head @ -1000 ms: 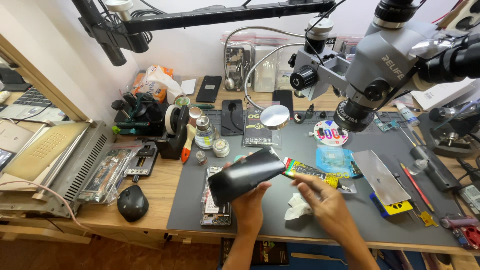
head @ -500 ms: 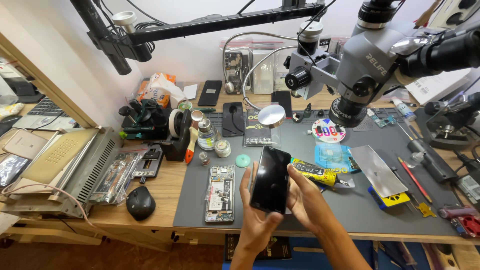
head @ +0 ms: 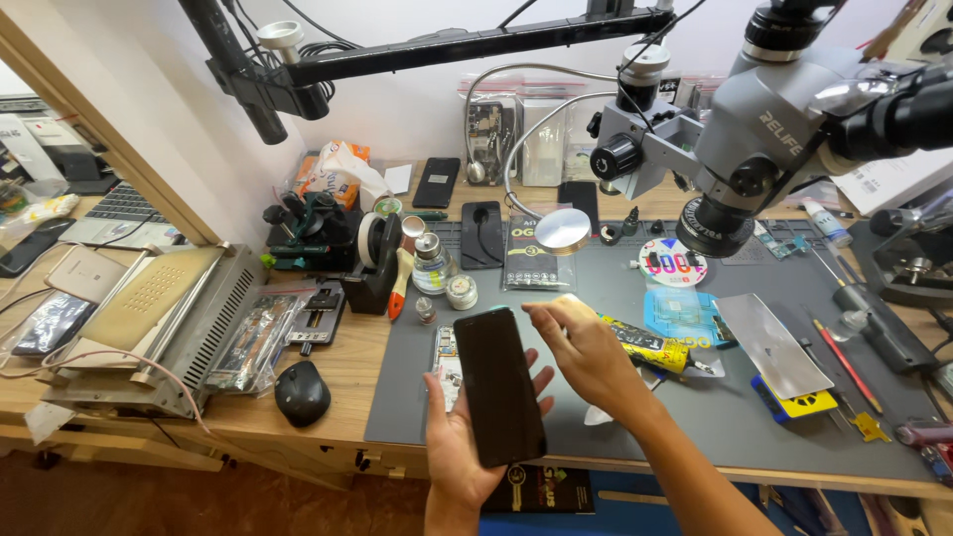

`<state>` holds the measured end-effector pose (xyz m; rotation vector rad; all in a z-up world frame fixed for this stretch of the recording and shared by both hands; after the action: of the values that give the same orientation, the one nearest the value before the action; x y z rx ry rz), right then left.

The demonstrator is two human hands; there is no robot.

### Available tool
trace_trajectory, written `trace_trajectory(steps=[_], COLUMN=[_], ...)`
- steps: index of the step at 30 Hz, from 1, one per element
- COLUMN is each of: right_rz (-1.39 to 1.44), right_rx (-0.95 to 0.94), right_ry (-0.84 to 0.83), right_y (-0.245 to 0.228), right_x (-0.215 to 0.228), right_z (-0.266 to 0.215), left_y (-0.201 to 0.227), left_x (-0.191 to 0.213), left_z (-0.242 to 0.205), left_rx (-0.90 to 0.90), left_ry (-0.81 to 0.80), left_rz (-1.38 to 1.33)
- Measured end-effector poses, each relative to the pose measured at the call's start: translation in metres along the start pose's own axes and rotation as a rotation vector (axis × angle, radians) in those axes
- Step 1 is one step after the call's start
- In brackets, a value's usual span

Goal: The person cleans a smartphone screen with a tissue, then applies adhesive from a tube along the edges of the device. They spread the adhesive with their finger and wipe the screen again with a tissue.

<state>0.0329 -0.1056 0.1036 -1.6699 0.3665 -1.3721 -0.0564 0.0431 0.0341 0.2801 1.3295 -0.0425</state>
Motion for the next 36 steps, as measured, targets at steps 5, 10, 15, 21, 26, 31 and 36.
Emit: trace_trajectory(steps=[5, 10, 15, 21, 26, 31, 36], right_rz=[0.052, -0.029, -0.057, -0.111, -0.278, -0.438, -0.596], right_rx=[0.066, 0.189, 0.164, 0.103, 0.108, 0.132, 0.45], right_ry=[0.022, 0.126, 0.102, 0.141, 0.196, 0.188, 0.336], right_y=[0.0, -0.001, -0.01, -0.022, -0.011, 0.001, 0.012], right_x=[-0.038, -0.075, -0.091, -0.098, -0.105, -0.108, -0.111], right_z=[0.09, 0.174, 0.205, 0.198, 0.204, 0.207, 0.205], left_y=[0.046, 0.077, 0.094, 0.112, 0.118, 0.118, 0.117], left_x=[-0.007, -0.009, 0.003, -0.001, -0.004, -0.007, -0.007], left_z=[-0.021, -0.033, -0.042, -0.049, -0.052, -0.054, -0.054], left_rx=[-0.136, -0.172, -0.185, -0.266, -0.303, -0.312, -0.291], left_ry=[-0.135, -0.158, -0.163, -0.155, -0.197, -0.165, -0.193], left_rz=[0.118, 0.189, 0.221, 0.215, 0.246, 0.221, 0.161])
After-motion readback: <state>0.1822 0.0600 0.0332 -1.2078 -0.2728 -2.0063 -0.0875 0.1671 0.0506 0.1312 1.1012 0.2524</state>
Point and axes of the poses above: each hand's wrist, its own z-axis towards the middle knuckle, its own x-axis out of the back of the hand, y = z × x, the point moved 2 cm from there along z, towards the middle knuckle, and after that the axes turned 11 degrees about -y, right-handed, at the moved point
